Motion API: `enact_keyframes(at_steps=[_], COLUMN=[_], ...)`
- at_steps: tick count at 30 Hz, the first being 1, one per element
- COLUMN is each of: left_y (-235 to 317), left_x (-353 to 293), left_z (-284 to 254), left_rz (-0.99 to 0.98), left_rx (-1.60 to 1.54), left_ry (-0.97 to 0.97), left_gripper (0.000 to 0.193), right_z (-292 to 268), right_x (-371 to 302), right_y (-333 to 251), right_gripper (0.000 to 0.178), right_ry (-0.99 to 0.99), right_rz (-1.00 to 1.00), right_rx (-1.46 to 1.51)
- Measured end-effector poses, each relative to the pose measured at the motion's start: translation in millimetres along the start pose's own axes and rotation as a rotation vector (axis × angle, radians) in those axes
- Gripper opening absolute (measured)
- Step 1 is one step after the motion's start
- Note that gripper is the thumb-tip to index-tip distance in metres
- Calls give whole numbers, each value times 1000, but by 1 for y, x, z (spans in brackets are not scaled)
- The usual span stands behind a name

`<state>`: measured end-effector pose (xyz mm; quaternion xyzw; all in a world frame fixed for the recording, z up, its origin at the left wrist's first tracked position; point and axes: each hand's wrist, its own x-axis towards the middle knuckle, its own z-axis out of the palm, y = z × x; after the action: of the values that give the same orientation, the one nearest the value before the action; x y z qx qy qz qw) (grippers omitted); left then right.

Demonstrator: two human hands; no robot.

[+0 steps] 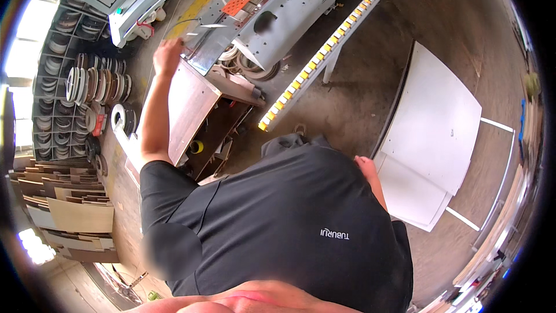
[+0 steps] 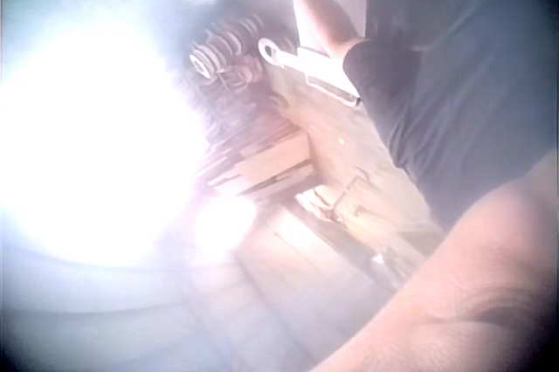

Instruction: The person repeatedly picks up white rectangular panels from a pile on the floor, places them onto a machine conveyor, and then stacks them back onto the pile. The person handles the panels one at a time throughout the clip.

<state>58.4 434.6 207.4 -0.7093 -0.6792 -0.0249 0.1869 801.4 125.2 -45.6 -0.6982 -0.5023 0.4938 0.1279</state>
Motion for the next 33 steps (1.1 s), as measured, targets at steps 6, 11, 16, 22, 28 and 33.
enact_keyframes(at_steps=[6, 11, 16, 22, 28, 33], left_y=[-135, -201, -158, -217, -51, 228], left_x=[14, 36, 118, 92, 104, 68], left_z=[63, 100, 135, 191, 234, 115], left_rz=[-620, -737, -642, -861, -1067, -696], left_rx=[-394, -443, -676, -421, -994, -1532], left_ry=[249, 335, 232, 9, 457, 162], left_gripper=[26, 28, 35, 38, 42, 34], right_z=[-7, -11, -14, -29, 4, 45], right_x=[-13, -30, -65, -30, -69, -125], right_y=[0, -7, -43, -64, -22, 42], right_gripper=[40, 36, 32, 34, 29, 25], right_ry=[61, 77, 204, 240, 336, 343], right_rz=[57, 213, 568, 408, 521, 636], right_rx=[11, 150, 264, 341, 412, 487])
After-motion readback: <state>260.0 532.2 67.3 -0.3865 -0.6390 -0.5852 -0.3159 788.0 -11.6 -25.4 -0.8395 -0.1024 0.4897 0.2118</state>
